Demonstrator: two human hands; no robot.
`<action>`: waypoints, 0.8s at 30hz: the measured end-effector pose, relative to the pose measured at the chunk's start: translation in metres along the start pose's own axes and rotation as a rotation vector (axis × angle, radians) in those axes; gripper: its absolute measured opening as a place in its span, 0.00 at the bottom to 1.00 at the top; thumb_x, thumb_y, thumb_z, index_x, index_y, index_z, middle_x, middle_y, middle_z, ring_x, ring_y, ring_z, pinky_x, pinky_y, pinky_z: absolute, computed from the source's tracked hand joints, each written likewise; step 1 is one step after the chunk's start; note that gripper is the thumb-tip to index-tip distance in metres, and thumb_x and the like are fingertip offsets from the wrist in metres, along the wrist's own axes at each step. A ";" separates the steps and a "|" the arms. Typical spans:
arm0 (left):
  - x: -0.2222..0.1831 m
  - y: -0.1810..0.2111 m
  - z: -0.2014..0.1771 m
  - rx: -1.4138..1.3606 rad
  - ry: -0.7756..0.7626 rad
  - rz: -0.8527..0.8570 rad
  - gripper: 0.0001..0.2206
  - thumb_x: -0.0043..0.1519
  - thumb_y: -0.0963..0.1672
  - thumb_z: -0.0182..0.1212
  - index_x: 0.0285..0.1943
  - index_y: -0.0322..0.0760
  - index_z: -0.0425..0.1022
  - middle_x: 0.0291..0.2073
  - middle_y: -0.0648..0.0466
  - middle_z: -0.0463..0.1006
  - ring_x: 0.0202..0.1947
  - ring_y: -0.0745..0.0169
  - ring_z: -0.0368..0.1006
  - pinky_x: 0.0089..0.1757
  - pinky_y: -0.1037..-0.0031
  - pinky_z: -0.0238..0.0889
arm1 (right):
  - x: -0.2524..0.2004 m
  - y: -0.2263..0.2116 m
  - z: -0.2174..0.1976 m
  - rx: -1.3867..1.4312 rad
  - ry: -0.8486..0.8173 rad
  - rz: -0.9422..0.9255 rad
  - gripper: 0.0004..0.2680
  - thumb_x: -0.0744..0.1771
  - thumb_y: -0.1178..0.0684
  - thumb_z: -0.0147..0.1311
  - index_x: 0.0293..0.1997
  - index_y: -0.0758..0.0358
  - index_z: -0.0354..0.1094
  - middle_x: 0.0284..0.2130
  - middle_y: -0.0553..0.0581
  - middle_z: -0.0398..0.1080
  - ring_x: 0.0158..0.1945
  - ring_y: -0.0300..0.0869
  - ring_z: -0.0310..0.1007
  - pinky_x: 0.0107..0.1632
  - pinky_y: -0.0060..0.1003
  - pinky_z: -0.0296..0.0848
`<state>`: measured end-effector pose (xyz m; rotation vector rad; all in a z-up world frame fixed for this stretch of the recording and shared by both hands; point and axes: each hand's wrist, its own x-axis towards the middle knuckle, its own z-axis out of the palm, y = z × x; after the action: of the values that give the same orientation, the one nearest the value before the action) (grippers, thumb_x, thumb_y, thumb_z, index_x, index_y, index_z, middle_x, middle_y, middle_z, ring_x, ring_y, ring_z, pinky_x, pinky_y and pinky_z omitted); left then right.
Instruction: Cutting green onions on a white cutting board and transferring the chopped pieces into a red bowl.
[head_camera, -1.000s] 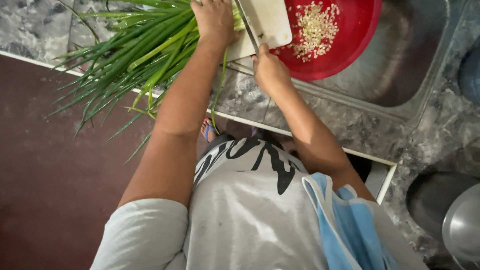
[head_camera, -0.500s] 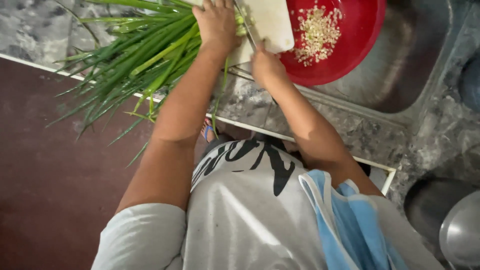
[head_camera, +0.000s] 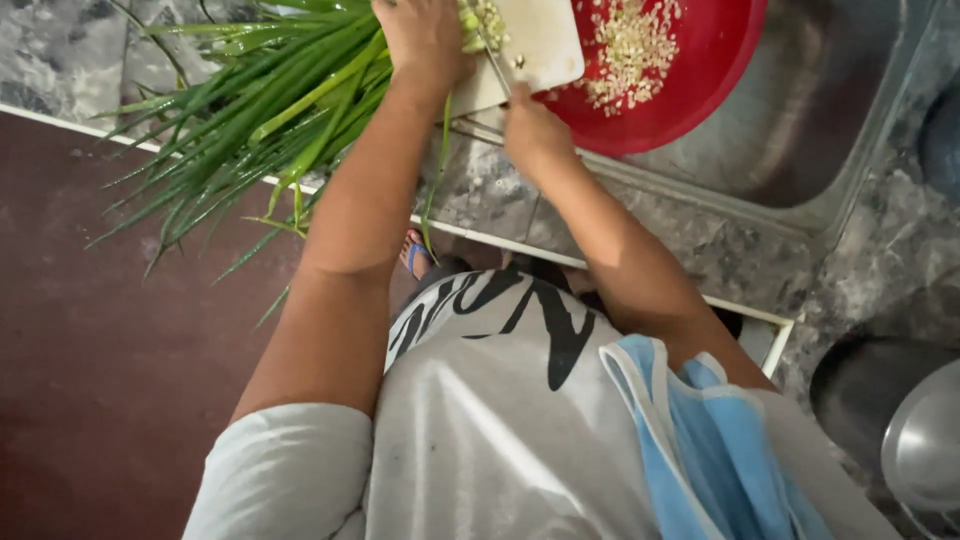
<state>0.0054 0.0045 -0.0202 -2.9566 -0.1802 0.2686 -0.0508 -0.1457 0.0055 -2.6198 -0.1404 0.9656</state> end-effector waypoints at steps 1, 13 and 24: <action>0.001 0.000 0.001 0.003 -0.007 0.002 0.38 0.45 0.64 0.57 0.61 0.47 0.61 0.54 0.56 0.66 0.53 0.53 0.60 0.44 0.51 0.55 | 0.007 0.017 0.012 -0.018 0.039 -0.027 0.11 0.67 0.53 0.34 0.54 0.63 0.50 0.41 0.70 0.67 0.44 0.66 0.66 0.41 0.61 0.61; -0.004 -0.001 -0.019 0.002 -0.103 -0.007 0.41 0.44 0.64 0.59 0.61 0.43 0.58 0.53 0.52 0.68 0.53 0.49 0.61 0.46 0.52 0.56 | -0.005 0.072 -0.032 0.156 0.291 0.111 0.12 0.66 0.54 0.38 0.53 0.66 0.52 0.44 0.74 0.64 0.45 0.67 0.64 0.46 0.57 0.62; -0.002 0.001 -0.006 0.023 0.008 -0.029 0.41 0.41 0.64 0.61 0.60 0.45 0.58 0.52 0.53 0.67 0.49 0.49 0.63 0.44 0.54 0.58 | -0.035 -0.003 -0.012 -0.001 0.185 -0.129 0.08 0.68 0.51 0.36 0.43 0.66 0.50 0.30 0.71 0.69 0.33 0.68 0.67 0.31 0.61 0.60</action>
<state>0.0051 0.0025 -0.0141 -2.9292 -0.2172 0.2530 -0.0693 -0.1536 0.0365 -2.6468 -0.2603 0.6773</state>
